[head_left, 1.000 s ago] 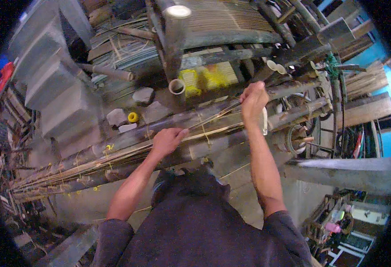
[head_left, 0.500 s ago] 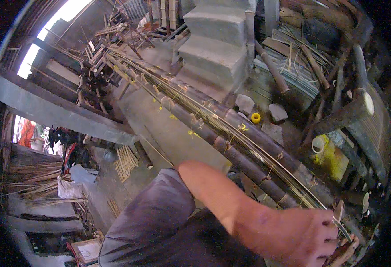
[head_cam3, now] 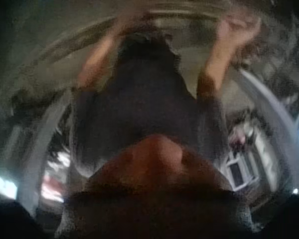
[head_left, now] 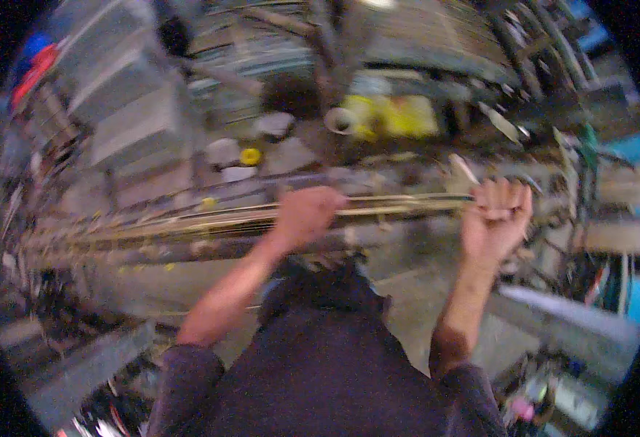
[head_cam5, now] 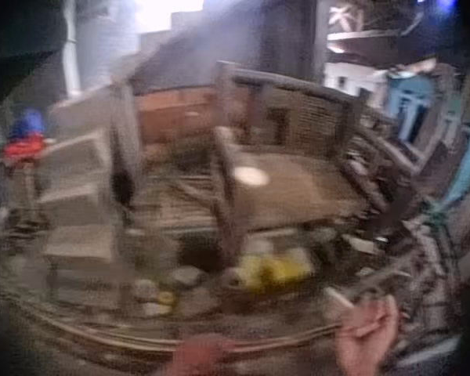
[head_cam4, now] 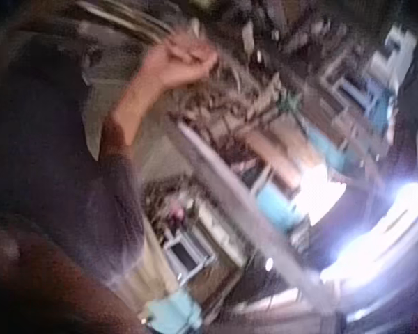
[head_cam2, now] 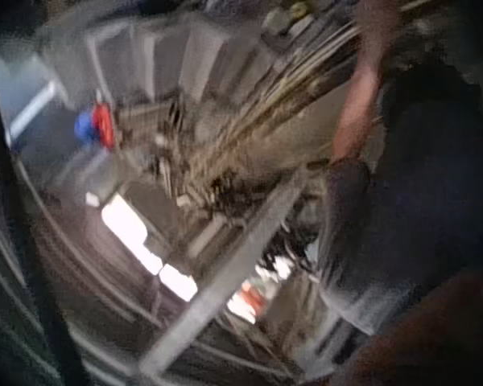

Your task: The person repeatedly ties yellow rope around a bundle of thin wooden sticks resting on a metal frame. They walk along the frame, loop the rope, and secure it at multiple points.

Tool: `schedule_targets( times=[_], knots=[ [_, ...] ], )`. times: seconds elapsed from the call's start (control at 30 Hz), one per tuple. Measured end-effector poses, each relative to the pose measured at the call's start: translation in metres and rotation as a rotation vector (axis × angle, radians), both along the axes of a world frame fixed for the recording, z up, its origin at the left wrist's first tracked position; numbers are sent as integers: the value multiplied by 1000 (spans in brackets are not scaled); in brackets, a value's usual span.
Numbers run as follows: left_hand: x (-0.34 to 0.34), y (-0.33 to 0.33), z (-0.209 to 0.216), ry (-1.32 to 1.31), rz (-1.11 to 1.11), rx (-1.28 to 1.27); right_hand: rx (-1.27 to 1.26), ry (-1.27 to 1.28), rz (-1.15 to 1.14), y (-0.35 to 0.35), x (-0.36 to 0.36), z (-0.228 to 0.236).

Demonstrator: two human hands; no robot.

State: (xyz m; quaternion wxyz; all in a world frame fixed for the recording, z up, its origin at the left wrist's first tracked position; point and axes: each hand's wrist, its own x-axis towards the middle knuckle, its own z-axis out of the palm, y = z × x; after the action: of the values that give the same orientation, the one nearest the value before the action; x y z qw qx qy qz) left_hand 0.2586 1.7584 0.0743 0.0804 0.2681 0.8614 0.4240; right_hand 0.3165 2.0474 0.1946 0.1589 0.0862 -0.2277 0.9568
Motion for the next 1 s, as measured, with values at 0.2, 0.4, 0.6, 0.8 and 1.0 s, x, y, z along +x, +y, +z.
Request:
schedule_targets(
  times=[0.2, 0.4, 0.6, 0.8, 1.0],
  knots=[
    [-20, 4, 3, -209, -175, -195, 1593, 259, -728, -41, 0, 14],
    [-15, 7, 21, -243, -42, -264, 431, -483, -379, -47, -38, -76],
    [-2, -1, 9, -132, 67, -279, 256, -658, -127, -175, -34, -126],
    [-9, -11, 9, -203, 27, -255, 156, -540, -222, -87, -49, -77],
    [-2, -8, -4, -202, 11, -247, 220, -387, -361, -32, -55, -49]
  ],
)
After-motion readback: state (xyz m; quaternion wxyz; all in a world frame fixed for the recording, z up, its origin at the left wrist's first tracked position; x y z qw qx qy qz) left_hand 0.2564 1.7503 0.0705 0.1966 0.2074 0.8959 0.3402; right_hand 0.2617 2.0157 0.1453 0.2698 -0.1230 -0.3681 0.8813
